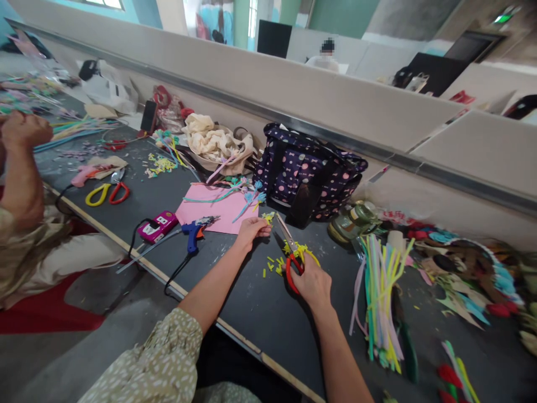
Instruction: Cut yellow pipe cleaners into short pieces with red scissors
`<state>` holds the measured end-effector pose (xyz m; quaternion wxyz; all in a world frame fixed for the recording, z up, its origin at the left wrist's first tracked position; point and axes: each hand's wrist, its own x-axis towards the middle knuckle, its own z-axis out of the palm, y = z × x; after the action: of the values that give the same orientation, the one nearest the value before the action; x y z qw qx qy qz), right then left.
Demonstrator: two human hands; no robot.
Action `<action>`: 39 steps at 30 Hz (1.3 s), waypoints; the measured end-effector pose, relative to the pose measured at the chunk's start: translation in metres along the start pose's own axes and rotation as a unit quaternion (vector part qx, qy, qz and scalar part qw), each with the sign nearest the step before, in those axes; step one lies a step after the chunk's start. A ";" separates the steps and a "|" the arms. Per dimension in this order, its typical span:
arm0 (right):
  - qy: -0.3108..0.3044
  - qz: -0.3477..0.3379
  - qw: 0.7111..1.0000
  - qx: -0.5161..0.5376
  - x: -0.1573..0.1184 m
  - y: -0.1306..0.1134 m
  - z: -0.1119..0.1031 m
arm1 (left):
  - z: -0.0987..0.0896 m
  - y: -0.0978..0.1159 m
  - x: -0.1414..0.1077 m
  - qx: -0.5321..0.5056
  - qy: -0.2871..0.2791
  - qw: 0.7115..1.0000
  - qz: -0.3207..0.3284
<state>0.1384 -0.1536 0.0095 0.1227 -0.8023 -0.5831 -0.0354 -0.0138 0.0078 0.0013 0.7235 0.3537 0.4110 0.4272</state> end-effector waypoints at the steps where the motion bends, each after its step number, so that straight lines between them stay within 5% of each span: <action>1: 0.002 -0.002 1.000 -0.001 0.000 0.000 0.000 | 0.000 0.000 0.000 -0.003 -0.002 1.000 0.001; 8: 0.019 -0.030 0.999 -0.001 0.000 0.010 0.010 | 0.000 0.000 0.001 -0.027 0.010 1.000 0.000; 13: 0.038 -0.039 0.998 -0.013 -0.001 0.013 0.015 | 0.002 0.003 -0.001 0.014 0.014 0.998 0.061; 22: 0.039 -0.033 0.998 -0.044 0.000 0.016 0.015 | 0.010 0.004 -0.013 0.162 -0.094 0.967 0.171; 26: 0.040 -0.045 0.997 -0.049 -0.001 0.013 0.015 | 0.008 0.001 -0.011 0.188 -0.109 0.965 0.149; 32: 0.042 -0.037 0.998 -0.039 -0.001 0.014 0.018 | 0.001 0.002 -0.002 0.150 -0.014 0.979 0.139; 39: 0.050 -0.032 0.998 -0.008 -0.001 0.014 0.016 | -0.002 0.002 0.003 0.063 0.012 0.996 0.054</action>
<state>0.1493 -0.1551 -0.0082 0.1446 -0.7811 -0.6016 -0.0843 -0.0154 0.0119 0.0016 0.6707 0.4154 0.4260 0.4429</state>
